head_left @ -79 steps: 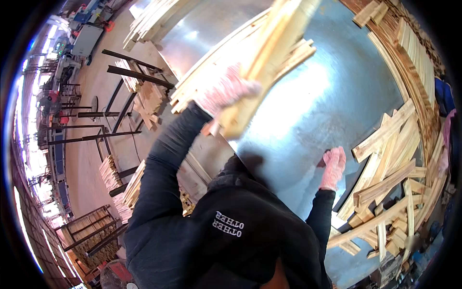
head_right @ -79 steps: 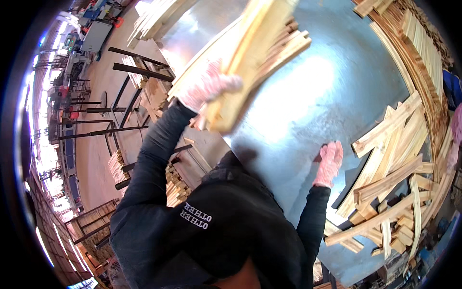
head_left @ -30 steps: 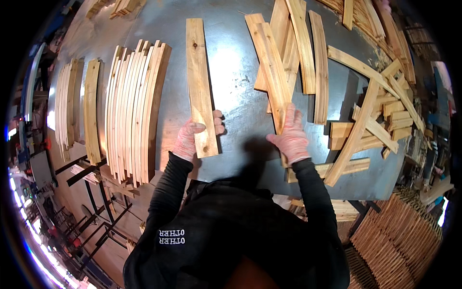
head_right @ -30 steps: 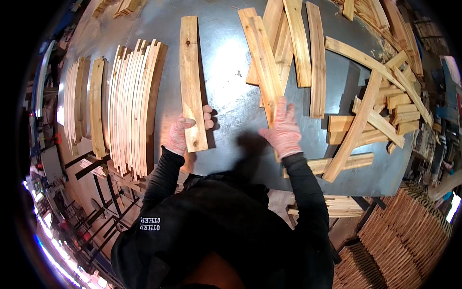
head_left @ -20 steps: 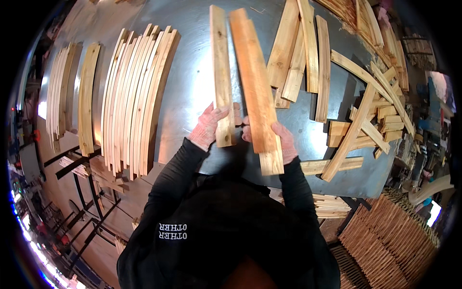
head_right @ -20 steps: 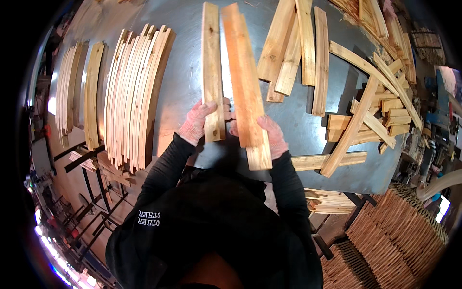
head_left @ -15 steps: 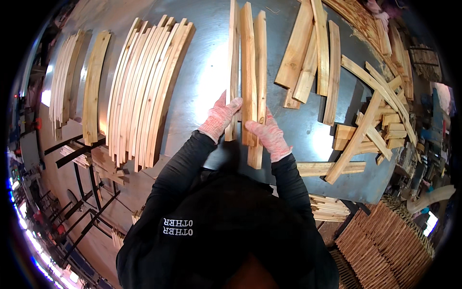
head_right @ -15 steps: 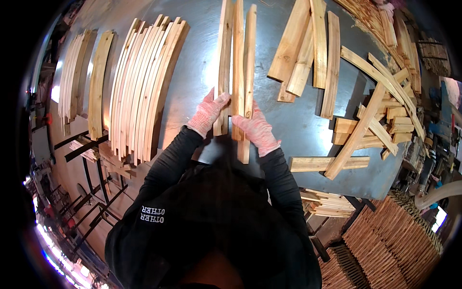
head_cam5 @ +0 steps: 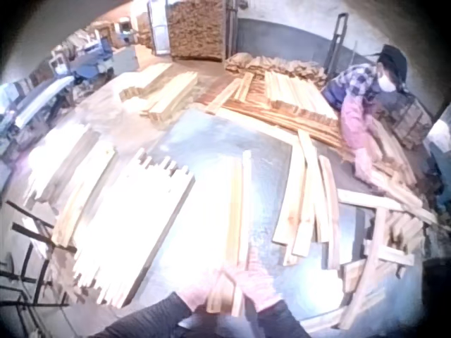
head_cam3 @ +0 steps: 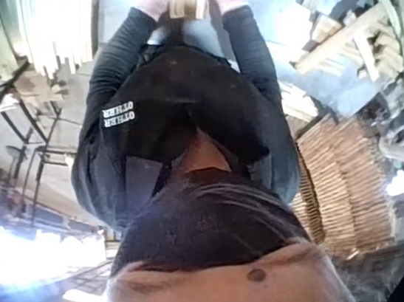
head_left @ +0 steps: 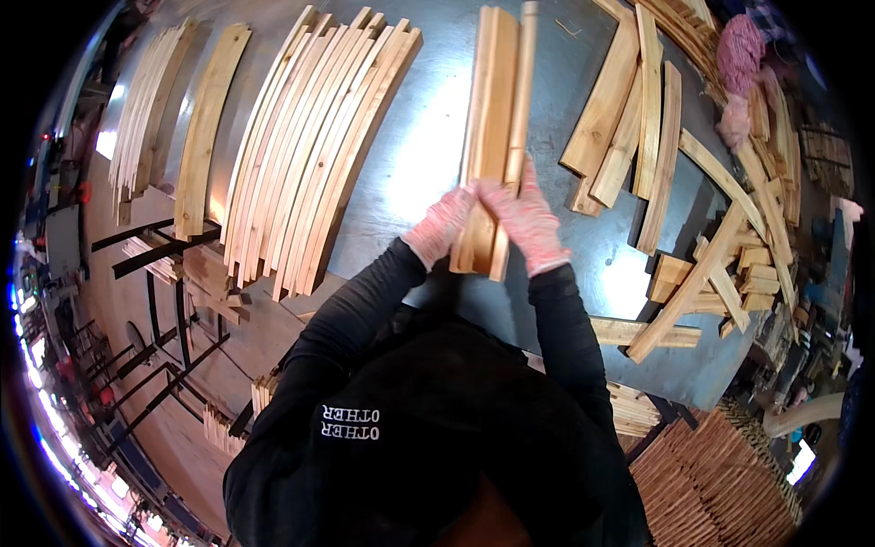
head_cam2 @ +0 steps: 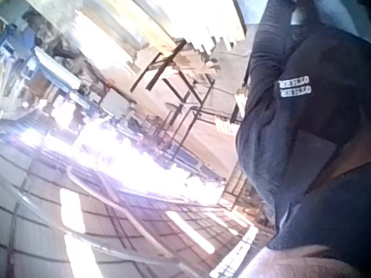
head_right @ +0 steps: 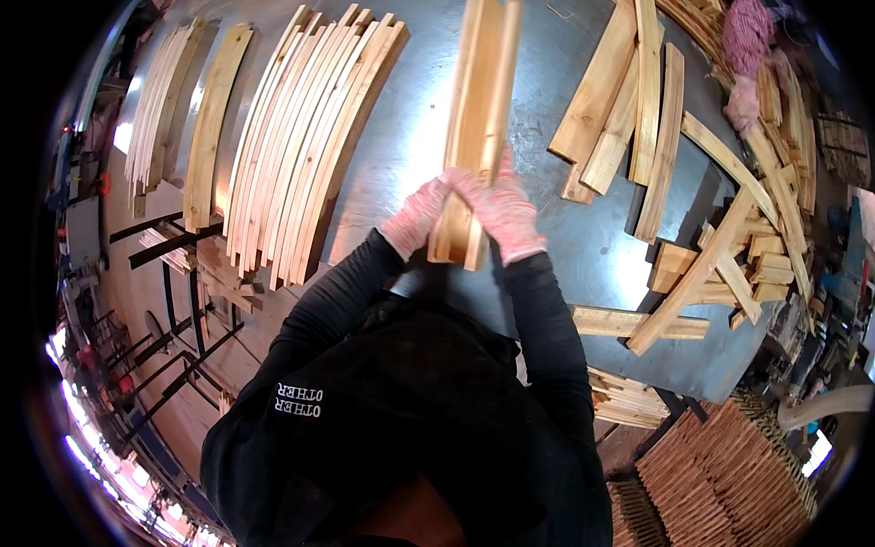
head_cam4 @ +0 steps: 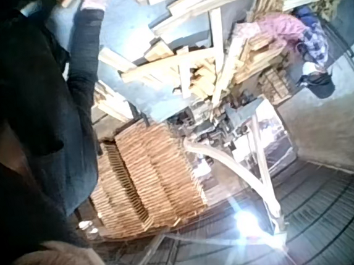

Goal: The person sorts wooden planks on a metal table, picking up individual pieces from a disorganized pile and arranging them into neat stacks. The person wears pink gloves and repeatedly moves wood from the right side of the table to the left, creating organized piles of lumber.

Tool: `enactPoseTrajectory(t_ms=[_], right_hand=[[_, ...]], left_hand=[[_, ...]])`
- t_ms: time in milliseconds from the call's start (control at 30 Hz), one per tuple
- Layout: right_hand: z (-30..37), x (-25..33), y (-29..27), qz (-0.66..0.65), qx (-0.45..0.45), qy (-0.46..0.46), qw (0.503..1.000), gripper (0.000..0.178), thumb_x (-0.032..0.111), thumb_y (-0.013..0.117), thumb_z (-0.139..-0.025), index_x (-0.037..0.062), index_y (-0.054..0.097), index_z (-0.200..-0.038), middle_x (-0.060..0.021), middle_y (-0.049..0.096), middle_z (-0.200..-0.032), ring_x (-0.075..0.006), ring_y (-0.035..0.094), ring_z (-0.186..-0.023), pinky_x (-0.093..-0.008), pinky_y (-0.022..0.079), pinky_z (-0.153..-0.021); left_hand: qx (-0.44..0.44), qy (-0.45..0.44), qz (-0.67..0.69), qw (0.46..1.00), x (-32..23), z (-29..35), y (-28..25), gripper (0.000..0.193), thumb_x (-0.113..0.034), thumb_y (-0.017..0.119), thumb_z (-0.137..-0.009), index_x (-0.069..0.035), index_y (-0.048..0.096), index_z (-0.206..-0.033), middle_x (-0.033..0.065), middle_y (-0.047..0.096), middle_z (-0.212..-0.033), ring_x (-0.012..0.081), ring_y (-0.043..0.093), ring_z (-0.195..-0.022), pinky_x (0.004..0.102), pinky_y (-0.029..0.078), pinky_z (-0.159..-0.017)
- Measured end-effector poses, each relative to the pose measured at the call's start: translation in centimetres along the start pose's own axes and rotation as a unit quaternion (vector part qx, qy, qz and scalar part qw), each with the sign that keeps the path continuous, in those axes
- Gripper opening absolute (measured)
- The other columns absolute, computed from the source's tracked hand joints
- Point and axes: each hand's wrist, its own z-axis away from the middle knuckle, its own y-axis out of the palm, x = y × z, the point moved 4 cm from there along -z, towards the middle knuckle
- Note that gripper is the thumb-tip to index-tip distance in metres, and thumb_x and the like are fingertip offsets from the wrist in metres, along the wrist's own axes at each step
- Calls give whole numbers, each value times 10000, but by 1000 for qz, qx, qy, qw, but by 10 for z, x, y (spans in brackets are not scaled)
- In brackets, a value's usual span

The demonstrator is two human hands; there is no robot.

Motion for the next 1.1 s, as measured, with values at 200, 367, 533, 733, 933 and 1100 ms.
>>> enactPoseTrajectory(t_ms=[200, 367, 533, 733, 933, 1100], right_hand=[[-6, -20, 14, -157, 35, 2, 987, 1199, 201, 909, -722, -31, 110, -1585, -199, 496, -1439, -261, 563, -1249, -356, 486, -1020], [-1, -10, 13, -214, 31, -3, 976, 1074, 86, 843, -758, -31, 154, -1573, -174, 545, -1376, -242, 590, -1187, -335, 504, -986], [4, 0, 20, -138, 14, -39, 990, 917, 92, 773, -804, -49, 255, -1548, -153, 573, -1335, -218, 589, -1159, -306, 490, -986], [10, -16, 18, -399, 27, -33, 916, 507, 18, 640, -877, 30, 462, -1352, -101, 619, -1077, -194, 657, -898, -324, 590, -762], [6, -18, 107, -526, 222, 10, 821, 495, 59, 638, -811, 37, 460, -1273, -46, 536, -947, -166, 572, -802, -326, 548, -697], [12, -7, 200, -411, 161, 74, 894, 764, 81, 626, -821, 84, 316, -1520, -90, 550, -1012, -208, 595, -842, -353, 568, -754]], left_hand=[[-52, -128, 8, 990, 34, 16, -40, 634, -473, 586, -1006, 21, 527, -1399, 109, 617, -1304, 177, 528, -1240, 322, 404, -1071], [-67, -151, 74, 984, -19, 49, -34, 645, -482, 616, -986, -22, 494, -1421, 81, 625, -1256, 158, 551, -1219, 338, 424, -1065], [60, -84, 165, 981, -25, 45, -1, 609, -294, 691, -917, -18, 484, -1420, 93, 629, -1248, 166, 633, -1093, 340, 524, -957], [-23, -33, 65, 997, -60, 88, -61, 713, -113, 701, -851, 2, 409, -1491, 79, 634, -1214, 153, 617, -1068, 319, 516, -925], [-236, -12, -135, 962, -127, 161, -258, 744, -258, 803, -759, 11, 523, -1393, 165, 575, -1349, 226, 591, -1170, 363, 487, -991], [-334, 54, -554, 761, -135, 175, -446, 616, -407, 753, -719, -45, 684, -1213, 186, 552, -1382, 337, 495, -1311, 422, 419, -1077]])
